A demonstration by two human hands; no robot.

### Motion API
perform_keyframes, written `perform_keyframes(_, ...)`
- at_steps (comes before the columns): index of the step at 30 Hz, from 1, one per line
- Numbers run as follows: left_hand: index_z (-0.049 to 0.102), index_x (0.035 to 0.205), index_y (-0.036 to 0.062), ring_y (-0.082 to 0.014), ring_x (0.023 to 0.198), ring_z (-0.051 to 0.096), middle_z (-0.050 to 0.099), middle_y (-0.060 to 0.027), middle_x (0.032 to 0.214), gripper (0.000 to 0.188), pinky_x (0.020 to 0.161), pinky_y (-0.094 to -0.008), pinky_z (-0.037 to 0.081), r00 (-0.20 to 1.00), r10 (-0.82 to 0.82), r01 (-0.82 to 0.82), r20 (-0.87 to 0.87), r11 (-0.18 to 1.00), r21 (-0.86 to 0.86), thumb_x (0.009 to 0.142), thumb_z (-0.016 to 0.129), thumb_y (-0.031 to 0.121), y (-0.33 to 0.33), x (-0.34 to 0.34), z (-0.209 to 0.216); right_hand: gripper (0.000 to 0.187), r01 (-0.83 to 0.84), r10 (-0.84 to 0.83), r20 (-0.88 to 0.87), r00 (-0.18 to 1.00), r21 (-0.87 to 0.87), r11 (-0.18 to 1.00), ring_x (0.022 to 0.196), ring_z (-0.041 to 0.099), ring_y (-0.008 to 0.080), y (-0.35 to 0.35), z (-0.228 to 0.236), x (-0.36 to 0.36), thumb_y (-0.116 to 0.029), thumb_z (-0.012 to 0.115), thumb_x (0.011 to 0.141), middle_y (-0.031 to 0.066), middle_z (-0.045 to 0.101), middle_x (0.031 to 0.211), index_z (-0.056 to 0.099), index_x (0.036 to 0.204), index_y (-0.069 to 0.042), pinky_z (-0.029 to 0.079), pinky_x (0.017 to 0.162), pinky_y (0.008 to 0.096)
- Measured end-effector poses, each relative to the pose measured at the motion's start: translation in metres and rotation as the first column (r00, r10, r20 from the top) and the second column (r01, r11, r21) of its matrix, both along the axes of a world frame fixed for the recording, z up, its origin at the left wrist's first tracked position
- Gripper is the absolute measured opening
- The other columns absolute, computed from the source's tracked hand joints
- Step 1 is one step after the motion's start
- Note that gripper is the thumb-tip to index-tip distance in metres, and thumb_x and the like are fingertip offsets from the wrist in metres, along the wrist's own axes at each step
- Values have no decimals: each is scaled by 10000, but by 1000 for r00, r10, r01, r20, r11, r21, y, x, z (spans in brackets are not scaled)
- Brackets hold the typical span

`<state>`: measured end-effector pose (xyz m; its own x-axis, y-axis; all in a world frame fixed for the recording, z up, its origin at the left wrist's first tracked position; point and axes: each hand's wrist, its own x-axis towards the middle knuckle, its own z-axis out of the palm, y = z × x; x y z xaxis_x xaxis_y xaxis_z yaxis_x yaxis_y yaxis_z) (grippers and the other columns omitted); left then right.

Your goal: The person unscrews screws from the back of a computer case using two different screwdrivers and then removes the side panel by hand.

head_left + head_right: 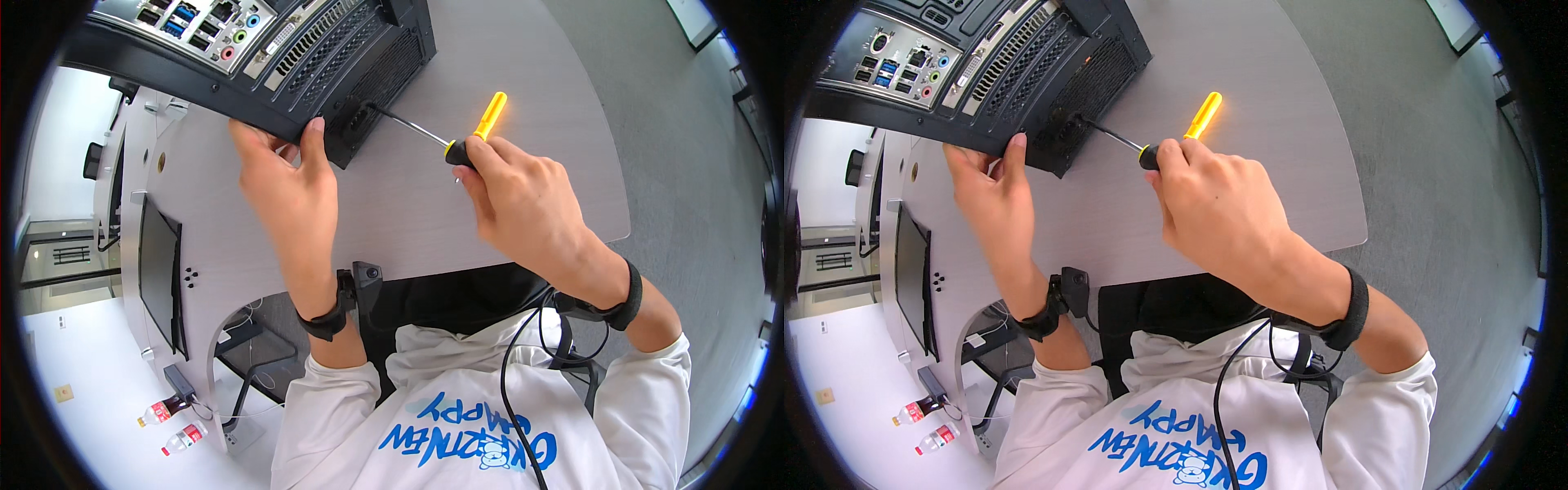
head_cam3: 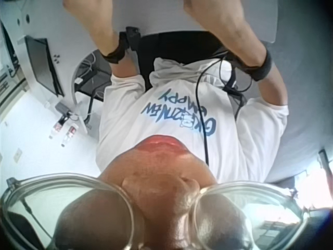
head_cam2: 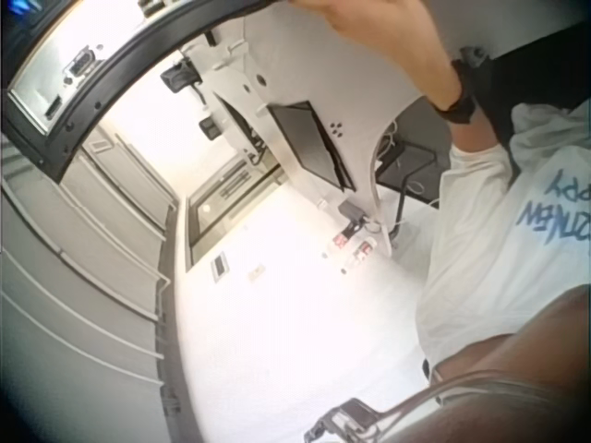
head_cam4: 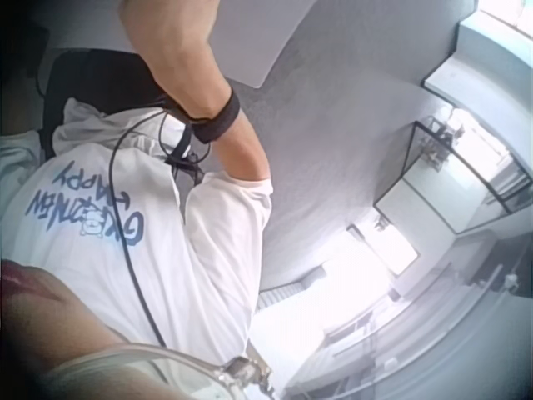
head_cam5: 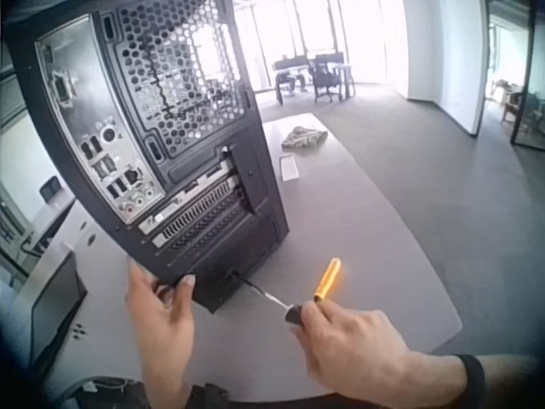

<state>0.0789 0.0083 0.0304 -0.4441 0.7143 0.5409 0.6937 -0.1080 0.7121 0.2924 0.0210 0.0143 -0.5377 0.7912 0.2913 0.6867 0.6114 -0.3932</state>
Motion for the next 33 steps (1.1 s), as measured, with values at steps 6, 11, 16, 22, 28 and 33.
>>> perform_keyframes(6, 469, 1127, -25, -275, 840, 680, 677, -154, 932, 365, 802, -354, 529, 1000, 15, -15, -17, 1000, -27, 838, 690, 8, 0, 3, 2, 201, -39, 20, -190, 982, -99, 994, 578, 613, 368, 12, 2, 5, -139, 581, 911, 177, 611, 680, 572, 787, 19, 494, 541, 430)
perform_keyframes(11, 463, 1129, -26, -273, 831, 676, 676, -149, 930, 369, 803, -355, 534, 1000, 10, -10, 8, 1000, -11, 839, 690, 8, 1, 1, -1, 255, -46, -133, -274, 953, -562, 826, 484, 462, 132, 15, 19, 6, -145, 624, 946, 93, 561, 603, 637, 871, 98, 361, 480, 273)
perform_keyframes(16, 464, 1119, -25, -268, 831, 676, 675, -145, 929, 357, 801, -355, 535, 1000, 25, -25, -17, 999, -22, 842, 687, 11, 0, 3, 1, 306, -105, -225, -362, 905, -700, 706, 430, 470, 181, 21, 13, 8, -193, 573, 947, 111, 534, 553, 656, 823, 74, 397, 473, 337)
perform_keyframes(22, 472, 1103, -17, -261, 837, 673, 674, -142, 936, 334, 794, -358, 535, 999, 27, -29, -46, 999, -44, 850, 686, 24, 0, 1, -1, 324, -233, -354, -404, 844, -869, 437, 438, 500, 88, 30, 8, 13, -243, 573, 954, 43, 573, 614, 666, 849, 50, 387, 393, 239)
perform_keyframes(28, 471, 1084, -20, -246, 826, 663, 669, -136, 925, 314, 787, -358, 536, 998, 29, -30, -58, 999, -17, 857, 682, 32, 0, 2, 1, 361, -359, -433, -443, 785, -895, 265, 445, 532, 84, 36, 2, 18, -302, 577, 938, 51, 596, 653, 662, 951, 49, 400, 381, 205)
perform_keyframes(33, 464, 1113, -17, -213, 845, 662, 669, -133, 948, 333, 785, -330, 531, 1000, -3, 2, -28, 999, -37, 863, 680, 29, 2, 3, 0, 323, -403, -425, -469, 774, -883, 240, 442, 528, 75, 36, 2, 19, -280, 568, 933, 38, 585, 655, 642, 972, 32, 397, 379, 190)
